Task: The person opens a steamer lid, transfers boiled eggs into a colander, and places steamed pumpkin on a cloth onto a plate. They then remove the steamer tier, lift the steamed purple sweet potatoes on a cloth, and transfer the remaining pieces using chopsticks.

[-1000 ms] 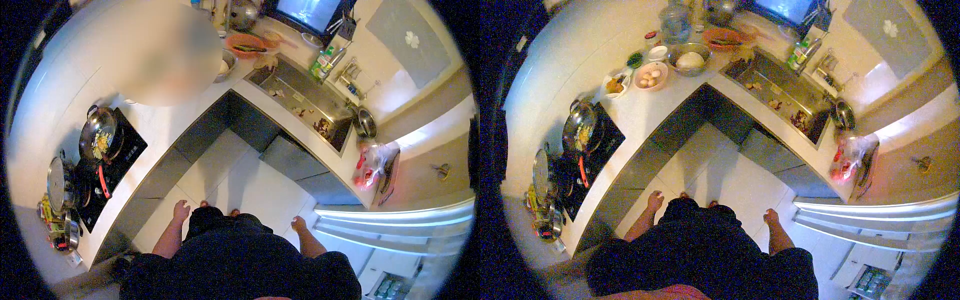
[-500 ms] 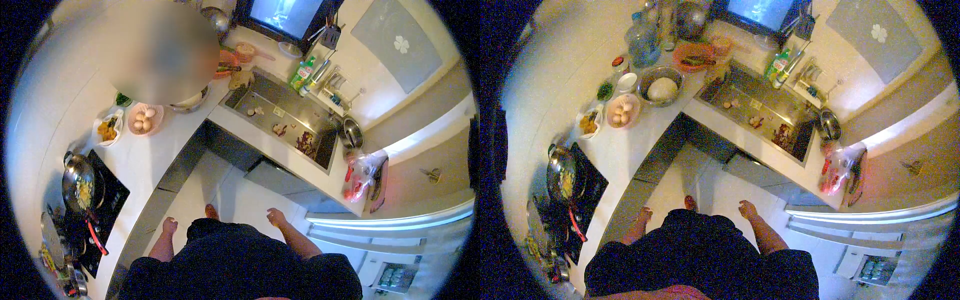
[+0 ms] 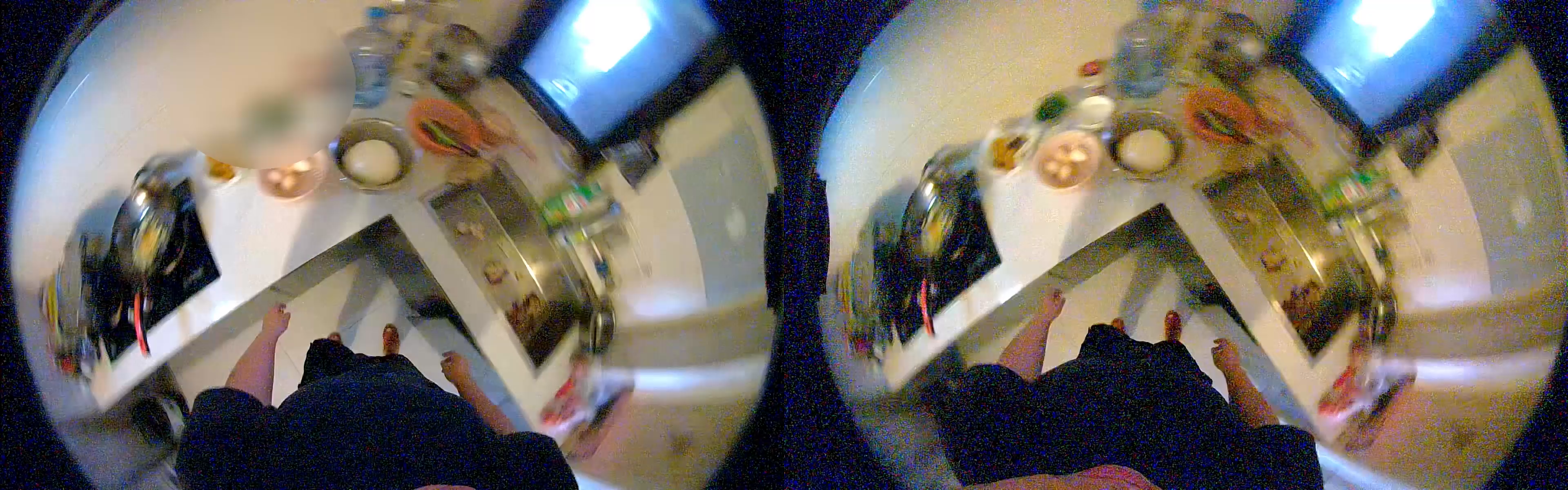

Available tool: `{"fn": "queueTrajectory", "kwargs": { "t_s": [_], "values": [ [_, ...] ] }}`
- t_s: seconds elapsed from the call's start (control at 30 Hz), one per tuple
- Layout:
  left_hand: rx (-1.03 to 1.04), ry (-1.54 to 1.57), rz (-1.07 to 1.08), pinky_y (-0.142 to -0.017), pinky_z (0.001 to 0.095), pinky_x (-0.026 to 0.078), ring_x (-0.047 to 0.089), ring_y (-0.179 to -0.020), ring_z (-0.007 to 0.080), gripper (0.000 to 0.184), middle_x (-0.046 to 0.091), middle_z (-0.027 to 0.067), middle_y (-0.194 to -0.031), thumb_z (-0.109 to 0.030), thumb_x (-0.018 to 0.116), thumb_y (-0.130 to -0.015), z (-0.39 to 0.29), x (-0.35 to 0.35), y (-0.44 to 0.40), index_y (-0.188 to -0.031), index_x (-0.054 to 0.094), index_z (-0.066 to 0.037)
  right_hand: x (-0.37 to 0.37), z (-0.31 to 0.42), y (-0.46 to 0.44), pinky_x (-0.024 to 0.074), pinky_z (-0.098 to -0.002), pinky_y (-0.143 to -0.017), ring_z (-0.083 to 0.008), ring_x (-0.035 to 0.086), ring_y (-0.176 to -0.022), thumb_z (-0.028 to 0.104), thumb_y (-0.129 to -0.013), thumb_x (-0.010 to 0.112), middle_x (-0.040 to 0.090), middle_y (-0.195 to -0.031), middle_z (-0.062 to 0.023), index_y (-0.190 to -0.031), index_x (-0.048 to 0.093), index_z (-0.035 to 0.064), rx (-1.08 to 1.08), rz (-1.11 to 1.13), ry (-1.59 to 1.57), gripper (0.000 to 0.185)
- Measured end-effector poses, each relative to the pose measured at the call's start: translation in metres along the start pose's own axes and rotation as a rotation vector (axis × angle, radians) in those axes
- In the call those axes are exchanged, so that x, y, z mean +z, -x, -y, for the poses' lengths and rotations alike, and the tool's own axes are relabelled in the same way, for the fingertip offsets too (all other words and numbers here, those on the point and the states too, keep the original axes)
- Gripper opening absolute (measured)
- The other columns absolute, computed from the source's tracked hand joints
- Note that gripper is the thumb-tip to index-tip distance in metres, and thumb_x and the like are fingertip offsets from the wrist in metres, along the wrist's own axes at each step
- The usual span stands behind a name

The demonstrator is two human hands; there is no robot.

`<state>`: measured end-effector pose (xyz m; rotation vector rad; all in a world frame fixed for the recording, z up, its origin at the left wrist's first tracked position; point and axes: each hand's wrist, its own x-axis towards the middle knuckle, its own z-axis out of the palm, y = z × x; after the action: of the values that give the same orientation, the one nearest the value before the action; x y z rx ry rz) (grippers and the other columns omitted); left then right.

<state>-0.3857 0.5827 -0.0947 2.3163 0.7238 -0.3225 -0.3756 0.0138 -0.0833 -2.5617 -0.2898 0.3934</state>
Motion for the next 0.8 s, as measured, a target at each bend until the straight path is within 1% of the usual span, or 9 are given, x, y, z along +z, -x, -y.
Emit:
{"fn": "queueTrajectory", "kwargs": {
  "t_s": [0.07,0.13,0.23,0.27,0.37,0.4,0.57,0.67,0.8],
  "values": [
    [-0.165,0.034,-0.039,-0.082,0.0388,0.043,0.055,-0.093,0.0325,0.035,0.058,0.0168,-0.099,-0.019,0.061,-0.069,-0.004,-0.005,0.034,-0.101,0.054,-0.006,-0.01,-0.012,-0.043,0.045,-0.0292,-0.05,-0.0159,0.056,-0.054,0.014,-0.075,0.057,0.058,-0.063,-0.006,-0.097,0.055,0.0031,-0.139,0.057,-0.067,0.025],
    [-0.329,0.076,-0.087,-0.083,0.0385,0.043,0.054,-0.095,0.032,0.035,0.057,0.0177,-0.1,-0.019,0.059,-0.07,-0.001,0.01,0.076,-0.102,0.054,-0.005,-0.029,-0.008,-0.099,0.0447,-0.0282,-0.05,-0.0159,0.056,-0.055,0.015,-0.076,0.057,0.059,-0.069,-0.0068,-0.098,0.055,0.002,-0.011,0.326,-0.043,0.025],
    [-0.524,0.206,-0.183,-0.084,0.038,0.043,0.053,-0.097,0.0316,0.036,0.057,0.0184,-0.101,-0.019,0.057,-0.069,-0.01,0.033,0.144,-0.103,0.054,-0.005,-0.049,0.02,-0.167,0.0454,-0.0275,-0.052,-0.0158,0.056,-0.057,0.014,-0.076,0.057,0.059,-0.073,-0.0081,-0.099,0.055,0.0015,-0.327,0.423,-0.128,0.026],
    [-0.561,0.229,-0.192,-0.084,0.038,0.043,0.053,-0.097,0.0316,0.037,0.057,0.0185,-0.101,-0.018,0.057,-0.069,-0.017,0.037,0.162,-0.103,0.054,-0.006,-0.036,0.009,-0.193,0.0475,-0.0287,-0.058,-0.0165,0.057,-0.064,0.014,-0.075,0.058,0.06,-0.078,-0.0099,-0.1,0.055,0.0019,-0.6,0.296,-0.04,0.028],
    [-0.671,0.292,-0.295,-0.082,0.0378,0.044,0.054,-0.095,0.0321,0.037,0.058,0.0183,-0.099,-0.019,0.058,-0.067,-0.017,0.068,0.227,-0.102,0.055,-0.006,-0.005,0.014,-0.242,0.0482,-0.0307,-0.067,-0.0192,0.059,-0.073,0.016,-0.075,0.06,0.061,-0.083,-0.011,-0.1,0.056,0.0027,-0.428,0.598,-0.07,0.029],
    [-0.718,0.327,-0.321,-0.082,0.0377,0.044,0.054,-0.095,0.0321,0.038,0.058,0.0182,-0.099,-0.019,0.059,-0.067,-0.012,0.078,0.245,-0.102,0.055,-0.006,-0.003,0.031,-0.255,0.0481,-0.0313,-0.068,-0.0199,0.059,-0.074,0.017,-0.075,0.06,0.061,-0.084,-0.0116,-0.1,0.056,0.0027,-0.513,0.664,-0.005,0.029],
    [-1.058,0.457,-0.422,-0.083,0.0366,0.044,0.054,-0.095,0.0317,0.037,0.058,0.0178,-0.099,-0.02,0.06,-0.067,-0.006,0.136,0.363,-0.101,0.055,-0.005,0.028,0.137,-0.262,0.0478,-0.0327,-0.07,-0.022,0.059,-0.078,0.018,-0.075,0.059,0.062,-0.086,-0.0122,-0.098,0.057,0.0025,-0.863,0.774,-0.034,0.028],
    [-1.21,0.504,-0.389,-0.084,0.0365,0.043,0.054,-0.096,0.0317,0.037,0.058,0.0181,-0.1,-0.02,0.06,-0.067,0.015,0.181,0.396,-0.099,0.056,-0.003,0.021,0.229,-0.232,0.0477,-0.0333,-0.064,-0.0208,0.059,-0.072,0.02,-0.077,0.058,0.062,-0.082,-0.011,-0.097,0.058,0.0027,-0.742,0.93,0.076,0.027],
    [-1.202,0.558,-0.348,-0.084,0.0365,0.043,0.054,-0.096,0.0317,0.037,0.058,0.0177,-0.1,-0.021,0.06,-0.067,0.038,0.174,0.408,-0.1,0.056,-0.004,0.083,0.253,-0.213,0.0457,-0.0314,-0.057,-0.0182,0.056,-0.062,0.022,-0.077,0.059,0.061,-0.076,-0.0094,-0.097,0.058,0.0041,-0.784,0.999,0.209,0.027]
  ]
}}
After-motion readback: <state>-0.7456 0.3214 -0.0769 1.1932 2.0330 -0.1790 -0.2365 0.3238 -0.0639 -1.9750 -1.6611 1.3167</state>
